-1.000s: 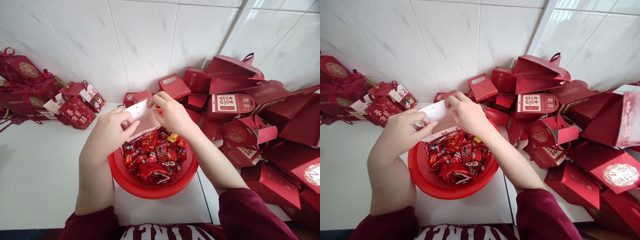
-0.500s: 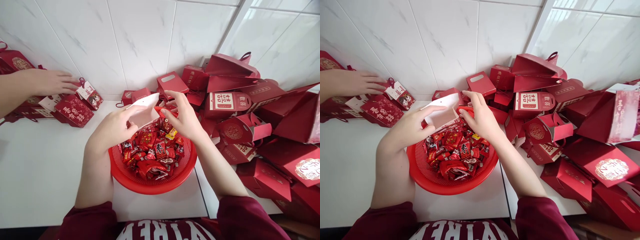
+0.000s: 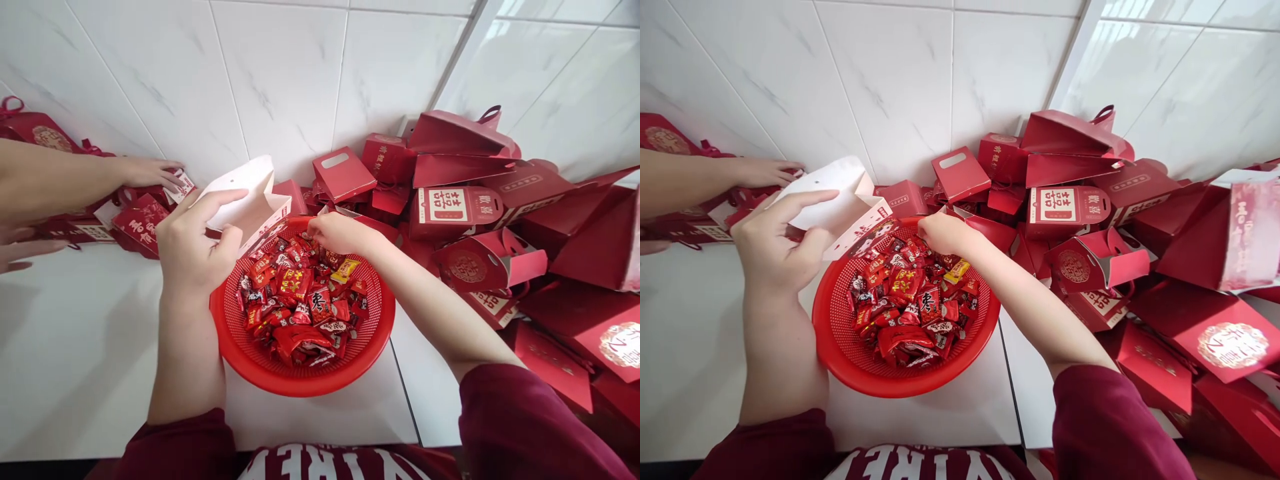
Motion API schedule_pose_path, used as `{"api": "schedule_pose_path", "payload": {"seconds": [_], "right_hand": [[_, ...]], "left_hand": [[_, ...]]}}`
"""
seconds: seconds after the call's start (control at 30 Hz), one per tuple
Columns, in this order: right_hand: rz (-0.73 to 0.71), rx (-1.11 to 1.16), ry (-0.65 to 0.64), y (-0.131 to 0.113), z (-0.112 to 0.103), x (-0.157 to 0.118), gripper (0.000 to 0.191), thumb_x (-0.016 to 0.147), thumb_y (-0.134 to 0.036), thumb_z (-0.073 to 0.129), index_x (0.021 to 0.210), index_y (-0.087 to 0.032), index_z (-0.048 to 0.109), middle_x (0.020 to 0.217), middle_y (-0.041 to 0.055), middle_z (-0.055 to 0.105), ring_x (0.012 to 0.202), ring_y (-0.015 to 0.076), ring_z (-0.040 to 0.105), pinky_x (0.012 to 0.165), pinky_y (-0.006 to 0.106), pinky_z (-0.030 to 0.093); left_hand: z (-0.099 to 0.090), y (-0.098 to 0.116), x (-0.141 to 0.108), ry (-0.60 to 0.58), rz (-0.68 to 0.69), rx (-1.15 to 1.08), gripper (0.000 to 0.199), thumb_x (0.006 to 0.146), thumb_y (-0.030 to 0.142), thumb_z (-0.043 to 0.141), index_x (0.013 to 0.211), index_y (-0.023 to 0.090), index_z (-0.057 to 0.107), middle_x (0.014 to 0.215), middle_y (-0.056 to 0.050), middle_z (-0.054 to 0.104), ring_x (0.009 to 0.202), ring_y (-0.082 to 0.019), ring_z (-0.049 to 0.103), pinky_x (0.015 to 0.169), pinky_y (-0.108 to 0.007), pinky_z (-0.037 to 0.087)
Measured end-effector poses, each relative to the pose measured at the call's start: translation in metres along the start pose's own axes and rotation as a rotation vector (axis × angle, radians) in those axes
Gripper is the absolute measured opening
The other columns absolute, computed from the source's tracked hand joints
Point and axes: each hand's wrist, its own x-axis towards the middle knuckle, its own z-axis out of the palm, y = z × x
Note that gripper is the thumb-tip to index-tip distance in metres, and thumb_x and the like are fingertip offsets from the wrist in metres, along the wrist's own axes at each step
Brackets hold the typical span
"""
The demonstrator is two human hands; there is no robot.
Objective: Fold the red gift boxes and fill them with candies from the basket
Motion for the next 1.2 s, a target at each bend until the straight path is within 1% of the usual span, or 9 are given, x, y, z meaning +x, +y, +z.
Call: {"api": "schedule_pose_path", "payload": {"seconds": [0.1,0.2,0.3,0.37,0.47,0.57,0.9,1.07,1.2], "right_hand": [[-0.056,-0.017,-0.066,-0.014,0.009,0.026,0.031,0.094,-0.018,0.057,0.124,-0.012,0.063,0.125,0.0198,0.071,0.112,0.0325,0.069,0.089,0.038,0.051],[-0.08,-0.012,-0.141,-0.022,0.032,0.05,0.049,0.092,-0.031,0.065,0.135,-0.008,0.056,0.131,0.0248,0.068,0.116,0.0365,0.067,0.091,0.041,0.052],[-0.106,0.015,-0.23,-0.016,0.052,0.064,0.073,0.087,-0.048,0.071,0.143,-0.007,0.05,0.131,0.027,0.067,0.115,0.0401,0.068,0.092,0.045,0.053],[-0.164,0.041,-0.28,-0.007,0.058,0.068,0.079,0.082,-0.048,0.075,0.147,-0.012,0.049,0.135,0.0223,0.066,0.12,0.0384,0.066,0.099,0.044,0.05],[-0.267,0.081,-0.351,0.005,0.058,0.068,0.072,0.074,-0.034,0.08,0.142,-0.021,0.058,0.132,0.0101,0.07,0.118,0.0312,0.066,0.101,0.036,0.048],[-0.309,0.119,-0.4,0.009,0.052,0.065,0.062,0.073,-0.029,0.078,0.134,-0.024,0.066,0.122,0.0046,0.074,0.104,0.0247,0.07,0.09,0.03,0.05],[-0.232,0.211,-0.313,0.016,0.024,0.043,0.02,0.084,-0.029,0.072,0.1,-0.021,0.083,0.097,0.005,0.078,0.088,0.0214,0.069,0.081,0.032,0.048],[-0.275,0.385,-0.355,0.021,0.013,0.033,0.023,0.093,-0.035,0.066,0.1,-0.02,0.082,0.099,0.0027,0.079,0.09,0.0155,0.07,0.085,0.027,0.051],[-0.219,0.45,-0.366,0.023,0.016,0.03,0.028,0.097,-0.034,0.059,0.106,-0.016,0.078,0.1,0.0062,0.079,0.083,0.0144,0.071,0.071,0.026,0.055]], "left_hand": [[0.004,-0.006,0.0,-0.002,-0.012,0.0,0.051,0.074,0.009,0.053,0.117,0.023,0.076,0.11,-0.002,0.075,0.1,-0.025,0.072,0.08,-0.039,0.056],[0.008,-0.011,0.0,0.019,-0.016,0.036,0.052,0.073,0.007,0.055,0.116,0.028,0.076,0.11,-0.002,0.075,0.097,-0.026,0.071,0.081,-0.038,0.057],[0.007,-0.012,0.0,0.022,-0.017,0.033,0.051,0.075,0.006,0.056,0.117,0.03,0.076,0.109,-0.001,0.075,0.092,-0.024,0.071,0.081,-0.037,0.057],[0.006,-0.012,0.001,0.013,-0.025,0.031,0.051,0.076,0.006,0.056,0.117,0.03,0.075,0.107,-0.001,0.075,0.09,-0.024,0.07,0.081,-0.037,0.056],[0.004,-0.012,0.001,-0.016,-0.048,0.05,0.05,0.076,0.006,0.057,0.116,0.03,0.076,0.104,-0.002,0.075,0.089,-0.024,0.069,0.081,-0.037,0.057],[0.004,-0.013,0.002,-0.039,-0.076,0.065,0.051,0.076,0.006,0.058,0.117,0.029,0.076,0.104,-0.002,0.074,0.085,-0.024,0.069,0.078,-0.037,0.056],[0.002,-0.005,0.001,-0.031,-0.097,0.05,0.053,0.077,0.005,0.055,0.121,0.025,0.075,0.111,0.002,0.074,0.073,-0.015,0.061,0.072,-0.032,0.053],[0.004,-0.006,-0.001,-0.064,-0.092,0.046,0.054,0.078,0.006,0.054,0.122,0.028,0.074,0.115,0.001,0.073,0.079,-0.016,0.065,0.069,-0.029,0.052],[0.006,-0.009,-0.002,-0.104,-0.075,0.062,0.053,0.079,0.007,0.054,0.123,0.03,0.073,0.114,0.0,0.073,0.084,-0.018,0.068,0.07,-0.031,0.053]]}}
